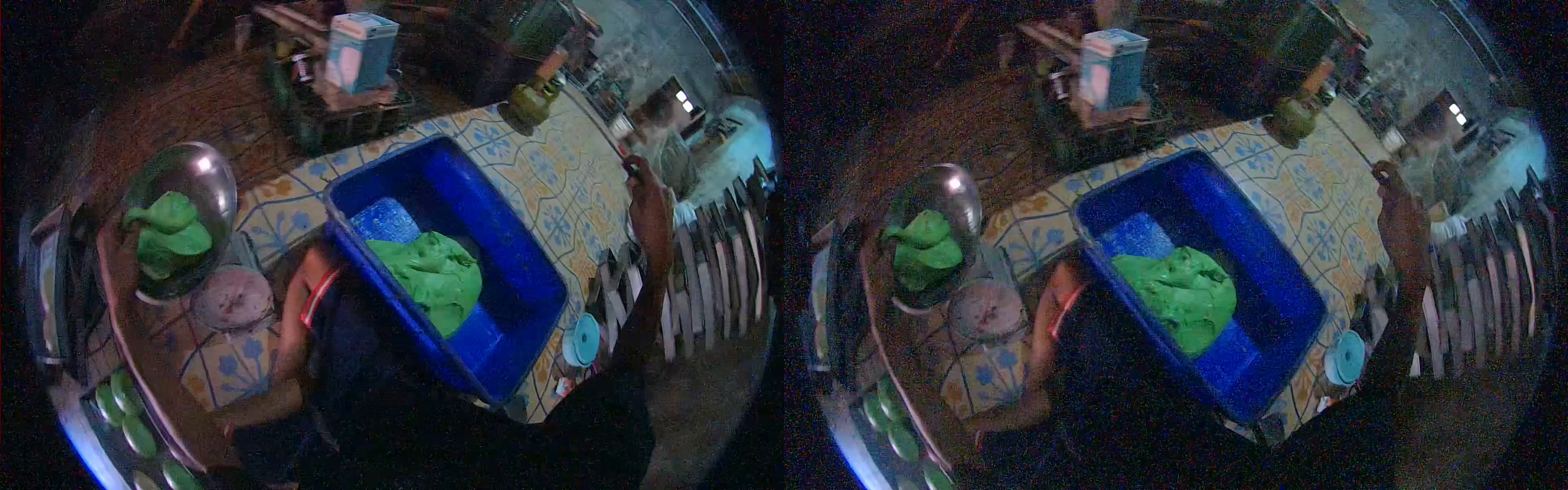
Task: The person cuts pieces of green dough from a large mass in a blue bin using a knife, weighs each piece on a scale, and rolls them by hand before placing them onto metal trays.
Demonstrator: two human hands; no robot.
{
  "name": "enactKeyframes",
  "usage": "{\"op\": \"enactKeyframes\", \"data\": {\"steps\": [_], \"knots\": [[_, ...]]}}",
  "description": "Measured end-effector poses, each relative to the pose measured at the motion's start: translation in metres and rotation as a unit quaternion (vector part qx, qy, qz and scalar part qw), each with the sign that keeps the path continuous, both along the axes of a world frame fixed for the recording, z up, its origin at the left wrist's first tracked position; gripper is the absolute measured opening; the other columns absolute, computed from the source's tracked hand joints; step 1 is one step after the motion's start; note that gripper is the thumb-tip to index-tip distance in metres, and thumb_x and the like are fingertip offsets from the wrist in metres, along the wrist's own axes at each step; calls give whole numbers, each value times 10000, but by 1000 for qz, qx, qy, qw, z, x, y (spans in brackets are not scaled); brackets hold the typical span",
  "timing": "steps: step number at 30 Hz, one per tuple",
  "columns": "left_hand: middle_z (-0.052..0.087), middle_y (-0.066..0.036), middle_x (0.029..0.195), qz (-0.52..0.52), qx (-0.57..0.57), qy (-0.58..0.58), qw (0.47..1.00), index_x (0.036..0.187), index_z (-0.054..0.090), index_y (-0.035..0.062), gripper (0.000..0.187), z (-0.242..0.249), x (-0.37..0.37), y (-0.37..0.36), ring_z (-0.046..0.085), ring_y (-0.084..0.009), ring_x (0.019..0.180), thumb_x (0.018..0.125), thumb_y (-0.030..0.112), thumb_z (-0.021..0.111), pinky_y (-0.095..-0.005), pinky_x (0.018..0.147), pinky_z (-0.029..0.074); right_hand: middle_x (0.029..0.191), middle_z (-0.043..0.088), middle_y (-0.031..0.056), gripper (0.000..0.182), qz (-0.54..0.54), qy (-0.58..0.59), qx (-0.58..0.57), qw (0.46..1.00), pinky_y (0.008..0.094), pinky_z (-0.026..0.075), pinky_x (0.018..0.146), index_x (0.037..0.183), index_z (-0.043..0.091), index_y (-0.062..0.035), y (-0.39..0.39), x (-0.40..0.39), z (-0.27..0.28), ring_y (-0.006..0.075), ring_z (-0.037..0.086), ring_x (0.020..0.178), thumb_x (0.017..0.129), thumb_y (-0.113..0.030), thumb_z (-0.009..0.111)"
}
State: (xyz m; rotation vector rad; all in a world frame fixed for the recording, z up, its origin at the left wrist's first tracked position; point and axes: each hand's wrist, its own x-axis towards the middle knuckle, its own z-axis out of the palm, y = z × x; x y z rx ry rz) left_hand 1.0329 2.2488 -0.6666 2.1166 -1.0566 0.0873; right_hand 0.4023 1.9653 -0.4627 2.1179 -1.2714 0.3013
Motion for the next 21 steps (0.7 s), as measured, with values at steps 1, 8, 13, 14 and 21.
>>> {"op": "enactKeyframes", "data": {"steps": [1,8,13,14,21], "knots": [[611,-132,987,-13,-46,-3,999,1103,549,-38,299,-21,9,-4,564,-212,908,821,63,543,-331,823,435,857,594,110,339,52,-145,54,987,337,469,649,1227,474,-66,3,19,-18,228,572,704,895,-135,465],[638,-198,917,-10,-58,-15,998,1021,604,-9,275,32,-46,-9,617,-308,868,804,156,569,-385,783,459,796,549,19,438,342,-412,553,639,231,436,576,1333,406,-82,79,269,-154,83,485,640,924,-215,489],[612,-256,874,116,10,-5,993,992,599,-8,283,71,-63,-13,610,-376,857,795,186,538,-425,754,465,755,606,88,231,470,-382,534,591,280,444,490,1082,533,-9,146,439,-168,130,539,563,890,-129,489],[610,-260,868,151,4,-3,989,997,598,-5,289,76,-67,-16,612,-373,857,789,186,542,-431,754,464,712,593,72,201,469,-366,572,565,279,432,460,1012,542,-6,164,455,-177,128,531,526,893,-160,492],[611,-236,985,136,-172,135,966,1030,595,7,381,51,-32,-34,581,-365,970,774,288,589,-438,818,439,578,515,-24,529,332,-444,801,226,256,415,401,1226,431,-127,228,387,-217,114,498,447,849,-482,539]]}}
